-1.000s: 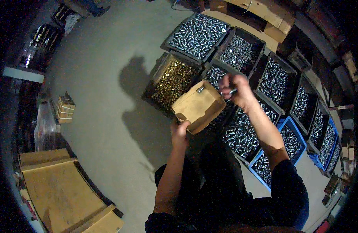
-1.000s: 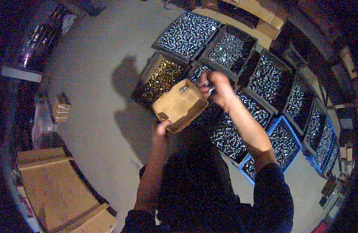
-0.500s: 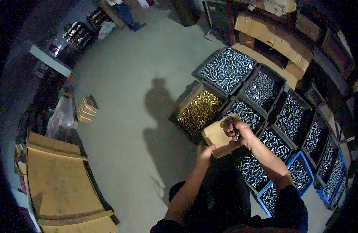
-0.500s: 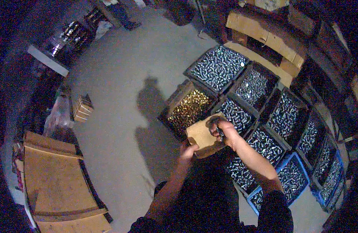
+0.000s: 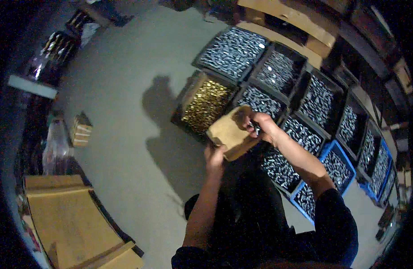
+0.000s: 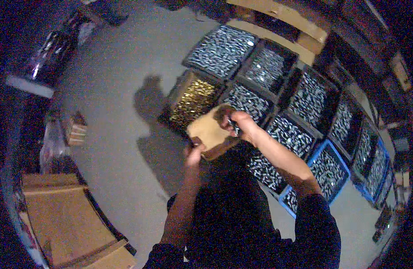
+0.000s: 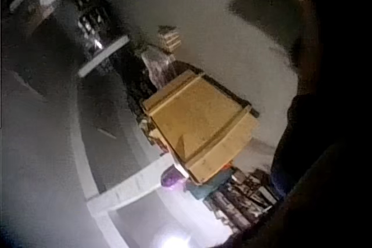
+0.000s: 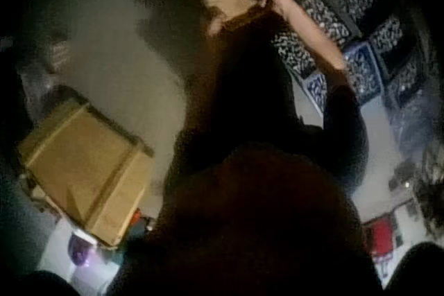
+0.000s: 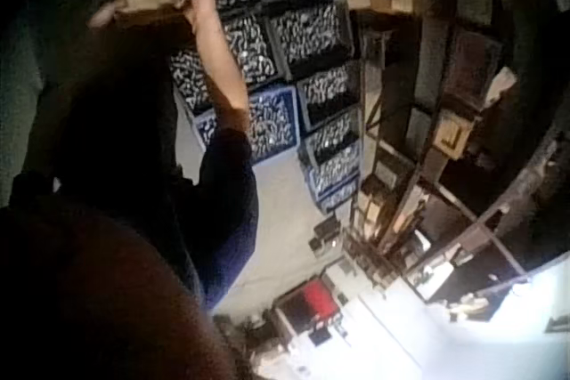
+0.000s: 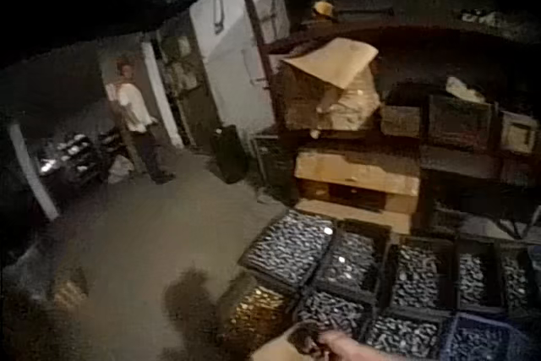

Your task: The person picks up a small cardboard box and sorts metallic fasteners from a large blue bin into the box. The person handles the fasteners by hand, picking them up from the bin and placing them into the box one by one.

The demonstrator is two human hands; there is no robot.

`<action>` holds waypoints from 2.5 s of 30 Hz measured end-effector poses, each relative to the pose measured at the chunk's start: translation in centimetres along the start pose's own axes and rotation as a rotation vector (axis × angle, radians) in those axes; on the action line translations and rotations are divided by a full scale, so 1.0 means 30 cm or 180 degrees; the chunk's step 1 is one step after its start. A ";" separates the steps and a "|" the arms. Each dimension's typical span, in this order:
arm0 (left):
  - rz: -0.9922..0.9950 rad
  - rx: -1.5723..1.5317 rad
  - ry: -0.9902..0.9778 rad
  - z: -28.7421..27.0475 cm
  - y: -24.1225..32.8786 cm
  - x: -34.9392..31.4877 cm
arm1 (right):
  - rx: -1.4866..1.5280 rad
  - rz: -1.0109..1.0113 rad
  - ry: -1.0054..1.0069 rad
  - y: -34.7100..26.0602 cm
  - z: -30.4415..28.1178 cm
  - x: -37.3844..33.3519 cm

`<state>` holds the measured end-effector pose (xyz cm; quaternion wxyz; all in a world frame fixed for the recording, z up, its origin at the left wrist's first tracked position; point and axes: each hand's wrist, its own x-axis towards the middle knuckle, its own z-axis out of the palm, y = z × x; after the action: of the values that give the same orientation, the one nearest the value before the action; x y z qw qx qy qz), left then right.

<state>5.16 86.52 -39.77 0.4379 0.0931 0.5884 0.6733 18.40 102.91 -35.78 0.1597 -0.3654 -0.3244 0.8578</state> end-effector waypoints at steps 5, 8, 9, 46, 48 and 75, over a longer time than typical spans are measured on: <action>-0.0099 0.0035 0.0426 0.010 0.032 -0.001 | 0.0586 -0.0072 -0.0277 -0.002 -0.086 -0.039; 0.0093 0.0459 0.0692 -0.001 0.032 0.017 | 0.0902 -0.0038 -0.0323 0.009 -0.147 -0.048; 0.0179 0.0400 0.0668 -0.016 0.023 0.022 | 0.0843 -0.0142 -0.0220 0.014 -0.167 -0.054; 0.0066 0.0221 0.0609 -0.017 0.083 0.006 | -0.4641 -0.1529 0.2731 0.487 -0.652 -0.303; 0.0056 0.0282 0.0581 -0.008 0.091 0.001 | -0.4599 -0.1438 0.2747 0.475 -0.643 -0.304; -0.0193 0.0645 0.0492 0.009 0.065 0.008 | -0.3510 -0.1843 0.1458 0.364 -0.692 -0.289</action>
<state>4.27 87.03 -38.09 0.3998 0.0669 0.6880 0.6020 39.06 99.54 -49.45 0.2383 -0.4647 -0.7588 0.3892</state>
